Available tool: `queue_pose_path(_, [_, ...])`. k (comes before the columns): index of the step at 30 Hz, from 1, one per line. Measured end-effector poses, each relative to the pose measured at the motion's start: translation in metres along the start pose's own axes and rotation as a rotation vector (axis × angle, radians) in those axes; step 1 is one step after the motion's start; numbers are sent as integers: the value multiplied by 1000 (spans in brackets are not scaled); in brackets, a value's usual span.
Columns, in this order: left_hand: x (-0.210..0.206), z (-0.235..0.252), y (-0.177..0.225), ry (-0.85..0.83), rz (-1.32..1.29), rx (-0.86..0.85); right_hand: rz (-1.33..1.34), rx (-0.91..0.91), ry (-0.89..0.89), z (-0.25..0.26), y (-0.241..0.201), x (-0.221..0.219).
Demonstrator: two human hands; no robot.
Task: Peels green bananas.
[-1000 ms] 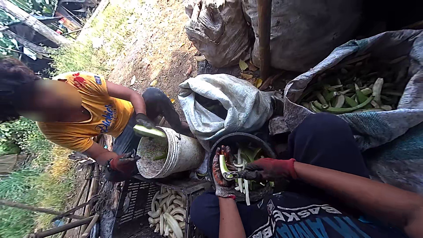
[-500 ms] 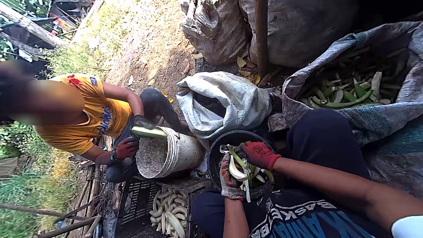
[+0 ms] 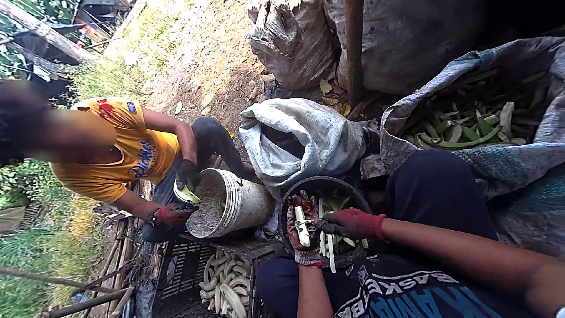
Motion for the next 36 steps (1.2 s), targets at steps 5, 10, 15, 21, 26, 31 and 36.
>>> queue_pose_path(5, [53,36,-34,-225,-240,64,-203,-292,371,5,13,44])
queue_pose_path(10, [85,51,-44,-147,-457,247,-110,-257,296,-14,14,43])
queue_pose_path(15, [103,53,-35,59,-90,114,-44,-104,188,-26,2,10])
queue_pose_path(21, [106,53,-38,82,-166,144,-64,-184,142,-25,-11,-1])
queue_pose_path(26, [111,53,-41,15,-354,140,-43,-259,39,-14,-12,3])
queue_pose_path(31, [111,58,-24,21,-449,76,282,-298,22,0,19,-15])
queue_pose_path(36, [158,52,50,138,-245,-134,237,-353,-27,-4,38,-15])
Point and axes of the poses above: each hand's wrist, its own z-axis towards the middle knuckle, its own x-axis out of the back of the hand, y = z × x, the point moved 7 cm from there along z, towards the middle knuckle, and after that the axes turned 5 degrees about -y, right-handed, at the moved point
